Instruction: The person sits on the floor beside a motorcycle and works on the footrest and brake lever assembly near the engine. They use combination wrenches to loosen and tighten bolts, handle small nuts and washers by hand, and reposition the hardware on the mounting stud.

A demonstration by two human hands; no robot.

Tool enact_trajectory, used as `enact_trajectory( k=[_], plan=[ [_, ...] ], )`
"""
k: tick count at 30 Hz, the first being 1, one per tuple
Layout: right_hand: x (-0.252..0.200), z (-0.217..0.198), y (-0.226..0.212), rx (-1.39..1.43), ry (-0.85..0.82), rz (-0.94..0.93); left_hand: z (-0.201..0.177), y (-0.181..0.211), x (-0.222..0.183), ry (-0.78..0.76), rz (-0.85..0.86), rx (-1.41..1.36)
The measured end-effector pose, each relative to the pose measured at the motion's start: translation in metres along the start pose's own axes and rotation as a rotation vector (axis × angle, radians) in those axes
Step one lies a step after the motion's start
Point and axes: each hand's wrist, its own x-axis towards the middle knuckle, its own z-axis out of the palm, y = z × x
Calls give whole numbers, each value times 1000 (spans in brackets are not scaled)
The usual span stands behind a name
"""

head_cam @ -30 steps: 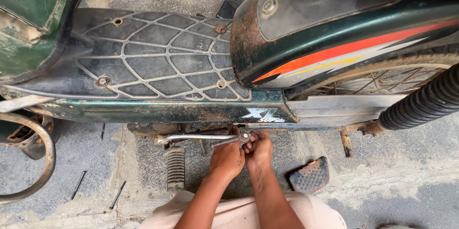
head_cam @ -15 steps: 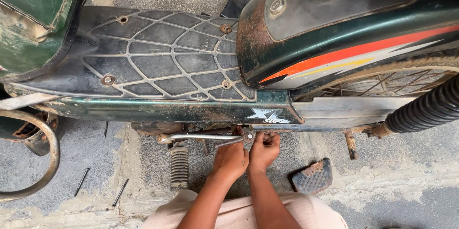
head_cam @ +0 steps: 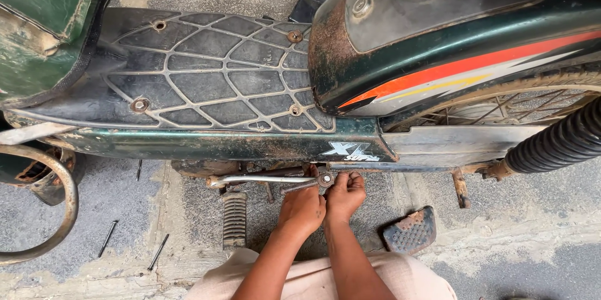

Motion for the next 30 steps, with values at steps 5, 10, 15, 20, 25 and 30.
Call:
enact_trajectory(
  k=[5,10,15,20,25,30],
  plan=[
    [-9,3,-25,74,-37,146,-8,9,-5,-66,-61,-18],
    [6,-6,12,-33,-22,48,-1,5,-1,-45,-56,-20],
    [4,-5,11,-305,85,-207,-8,8,-4,-36,-44,-7],
    [-3,-5,-6,-496,154,-237,-9,8,-4,0,-14,-8],
    [-4,-4,-5,-570,188,-254,-7,7,-3,21,-5,-26],
    [-6,-4,-9,-572,163,-296,6,0,4,82,48,11]
  ],
)
